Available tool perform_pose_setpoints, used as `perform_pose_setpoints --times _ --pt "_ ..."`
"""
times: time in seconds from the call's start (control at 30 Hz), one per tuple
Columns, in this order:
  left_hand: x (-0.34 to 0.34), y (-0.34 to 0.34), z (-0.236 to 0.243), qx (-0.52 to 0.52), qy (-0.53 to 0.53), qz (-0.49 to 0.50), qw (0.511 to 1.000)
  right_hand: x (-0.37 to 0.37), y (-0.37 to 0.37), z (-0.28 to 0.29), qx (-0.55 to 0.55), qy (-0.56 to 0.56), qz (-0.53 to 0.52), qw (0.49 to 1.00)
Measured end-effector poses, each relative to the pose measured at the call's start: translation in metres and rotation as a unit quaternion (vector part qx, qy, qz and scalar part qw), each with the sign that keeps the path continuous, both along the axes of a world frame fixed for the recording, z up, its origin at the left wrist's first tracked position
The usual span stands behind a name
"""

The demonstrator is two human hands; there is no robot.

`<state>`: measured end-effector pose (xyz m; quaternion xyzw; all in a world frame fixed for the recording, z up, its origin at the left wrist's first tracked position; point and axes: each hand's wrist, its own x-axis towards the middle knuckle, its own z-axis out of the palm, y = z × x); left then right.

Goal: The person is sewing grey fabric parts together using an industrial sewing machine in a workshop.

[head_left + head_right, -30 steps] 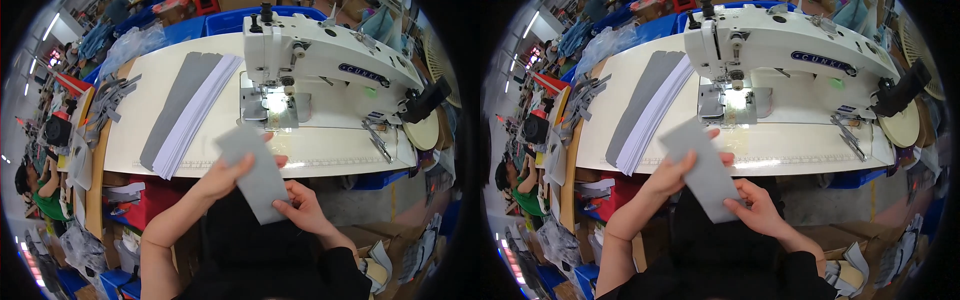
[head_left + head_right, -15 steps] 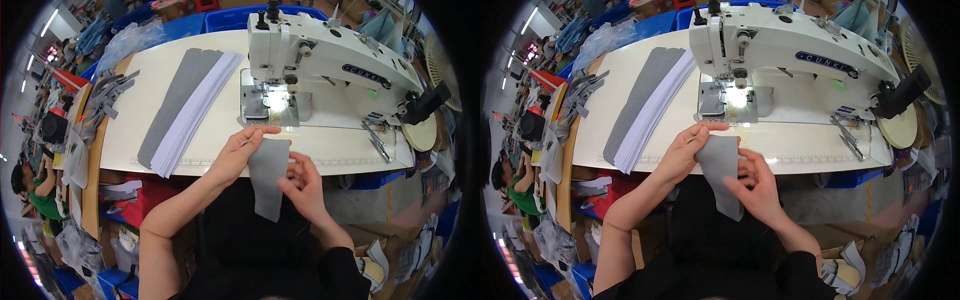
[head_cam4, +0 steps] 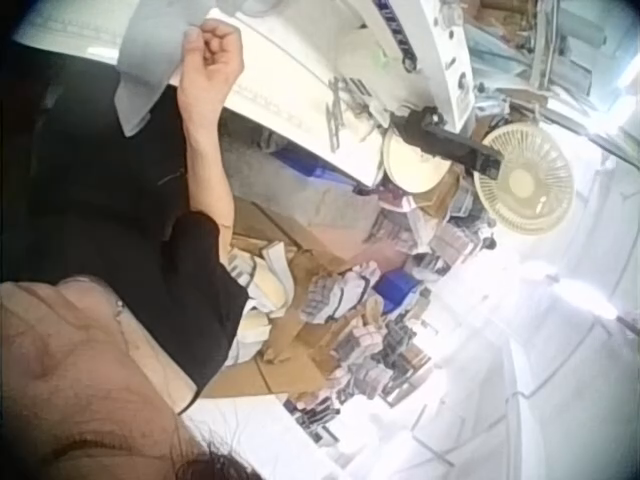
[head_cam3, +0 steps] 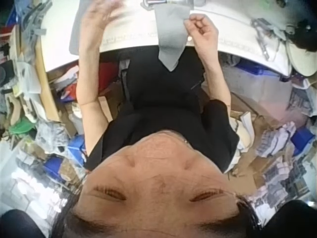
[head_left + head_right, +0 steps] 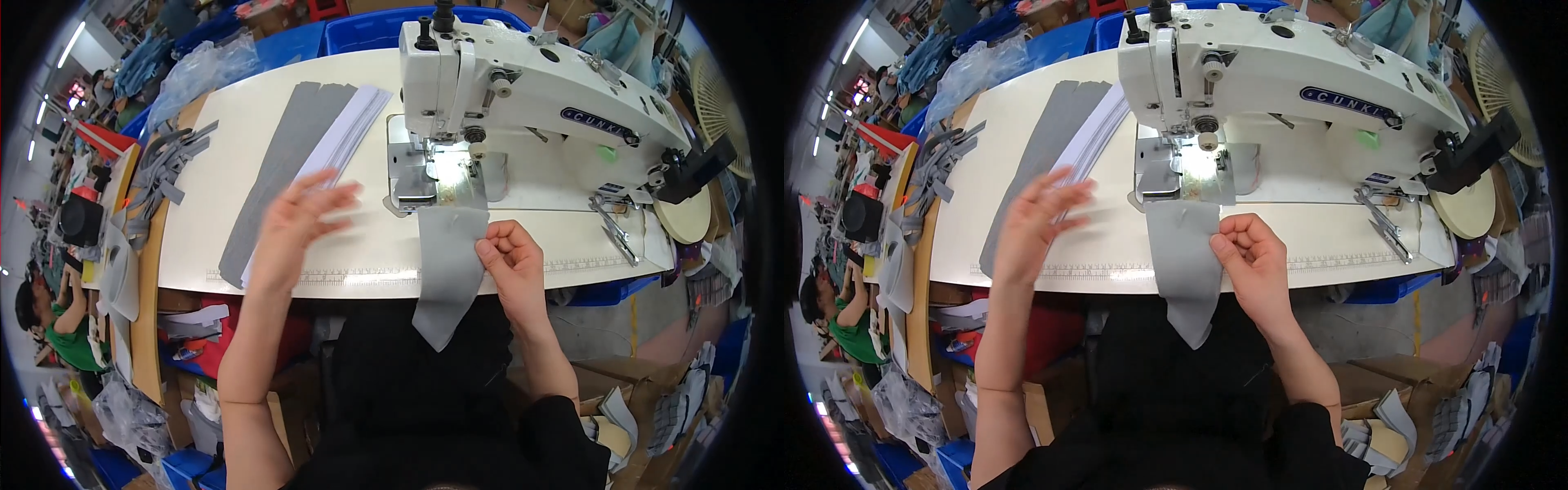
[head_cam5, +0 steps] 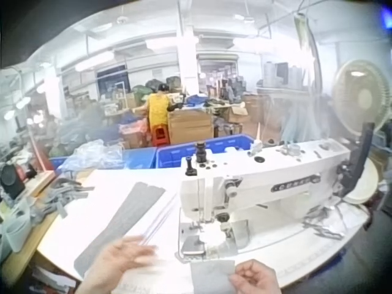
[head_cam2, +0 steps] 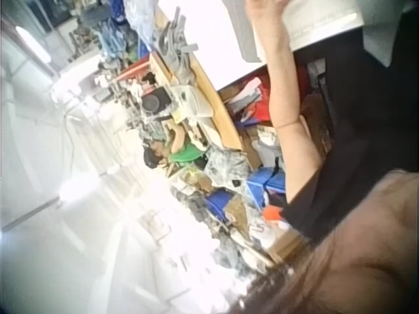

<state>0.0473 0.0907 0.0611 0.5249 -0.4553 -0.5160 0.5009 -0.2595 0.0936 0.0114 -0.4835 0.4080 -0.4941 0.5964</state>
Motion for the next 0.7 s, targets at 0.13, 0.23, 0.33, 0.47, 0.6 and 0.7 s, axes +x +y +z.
perform_pose_setpoints --times 0.13,0.23,0.33,0.47,0.6,0.7 --pt "-0.044 0.001 -0.029 0.063 0.019 -0.167 0.984 0.004 -0.001 -0.003 -0.009 0.01 0.007 1.0" --pt "-0.069 -0.007 -0.044 0.035 0.019 -0.146 0.989 0.007 0.0 0.001 0.008 0.019 0.02 1.0" --pt "-0.087 -0.017 -0.04 0.015 -0.061 -0.165 0.984 0.013 -0.008 0.003 -0.024 0.048 -0.029 0.998" --pt "-0.095 -0.027 -0.042 -0.104 -0.306 -0.094 0.942 0.005 -0.035 0.016 -0.097 0.385 -0.037 0.917" --pt "-0.087 -0.029 -0.052 -0.277 -0.383 -0.049 0.88 0.005 -0.059 0.015 -0.191 0.478 -0.017 0.857" --pt "-0.083 -0.028 -0.053 -0.26 -0.394 -0.073 0.878 0.01 -0.073 0.015 -0.204 0.474 -0.009 0.856"
